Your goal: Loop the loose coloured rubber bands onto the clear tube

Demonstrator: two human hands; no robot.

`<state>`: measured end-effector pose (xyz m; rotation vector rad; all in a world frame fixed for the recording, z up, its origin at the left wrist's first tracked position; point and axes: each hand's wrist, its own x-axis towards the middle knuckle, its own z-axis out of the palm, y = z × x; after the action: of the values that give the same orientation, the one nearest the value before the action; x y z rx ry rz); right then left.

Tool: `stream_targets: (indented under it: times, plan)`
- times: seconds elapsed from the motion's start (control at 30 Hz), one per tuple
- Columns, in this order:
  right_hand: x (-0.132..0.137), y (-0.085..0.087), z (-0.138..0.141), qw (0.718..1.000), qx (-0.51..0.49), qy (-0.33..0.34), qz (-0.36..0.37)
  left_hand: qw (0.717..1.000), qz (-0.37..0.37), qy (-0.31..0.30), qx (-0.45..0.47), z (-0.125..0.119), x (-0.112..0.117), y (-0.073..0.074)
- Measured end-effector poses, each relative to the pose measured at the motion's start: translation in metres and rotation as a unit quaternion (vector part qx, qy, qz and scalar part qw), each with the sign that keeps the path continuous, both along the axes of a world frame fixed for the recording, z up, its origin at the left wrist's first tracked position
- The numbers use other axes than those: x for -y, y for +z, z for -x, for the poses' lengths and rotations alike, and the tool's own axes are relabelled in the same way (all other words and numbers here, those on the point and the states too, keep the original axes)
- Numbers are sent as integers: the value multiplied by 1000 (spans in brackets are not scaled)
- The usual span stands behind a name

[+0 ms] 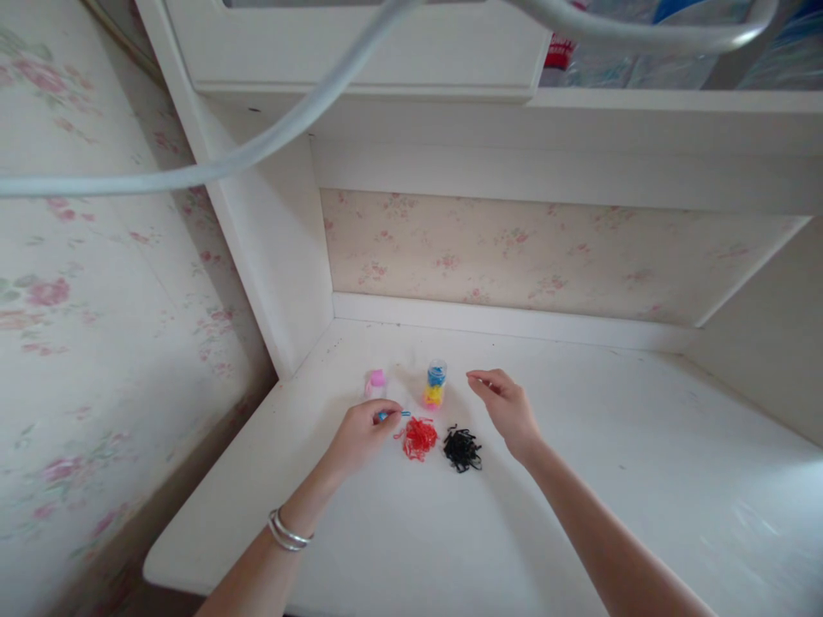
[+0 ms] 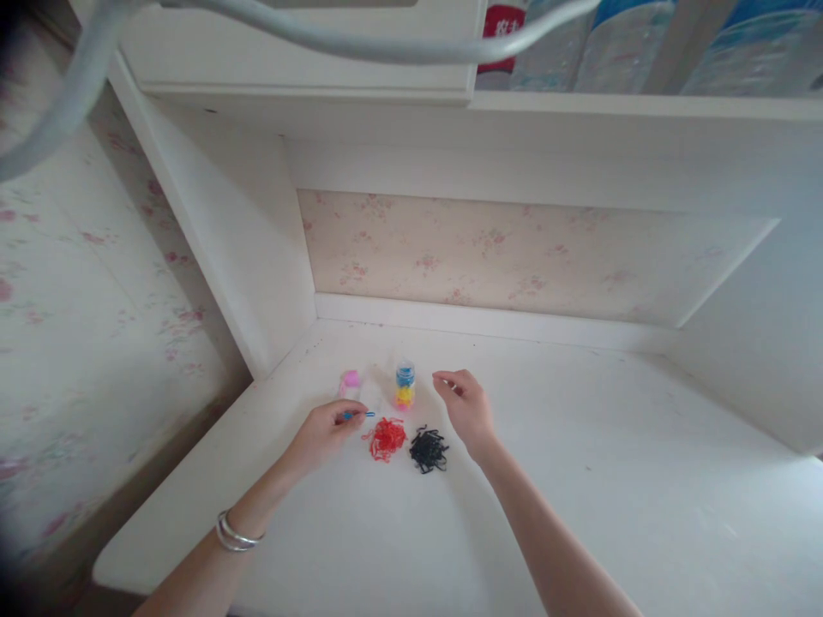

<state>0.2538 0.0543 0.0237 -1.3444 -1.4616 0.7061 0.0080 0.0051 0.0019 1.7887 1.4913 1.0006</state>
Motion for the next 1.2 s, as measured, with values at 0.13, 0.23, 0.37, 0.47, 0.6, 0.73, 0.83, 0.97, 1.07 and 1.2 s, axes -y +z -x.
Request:
stream_targets:
  times: [0.13,0.23,0.37,0.47,0.6,0.73,0.83,0.97,1.07,1.2]
  plan:
    - [35,-38,-35,995,-31,-32,88,1000,-26,2,-3,-8,-4,12]
    - [59,-60,-57,992,-54,-53,105,997,-65,1,-32,-18,-12,32]
    - [80,-66,-68,992,-48,-42,106,987,-143,6,-72,-35,-32,59]
    - [86,-61,-67,995,-24,-30,96,981,-165,13,-105,-47,-48,70]
    - [87,-57,-64,995,-22,-26,92,974,-156,17,-161,-57,-60,71]
    - [86,-59,-65,996,-30,-27,82,971,-144,19,-192,-60,-63,66]
    - [86,-61,-65,996,-27,-24,82,970,-151,9,-192,-59,-63,63]
    - [87,-61,-65,996,-18,-22,86,977,-163,13,-136,-50,-63,62]
    - [86,-62,-65,996,-8,-21,91,985,-145,47,-83,-35,-57,57]
    - [85,-61,-55,997,19,-21,77,991,-88,83,-57,-9,-42,42]
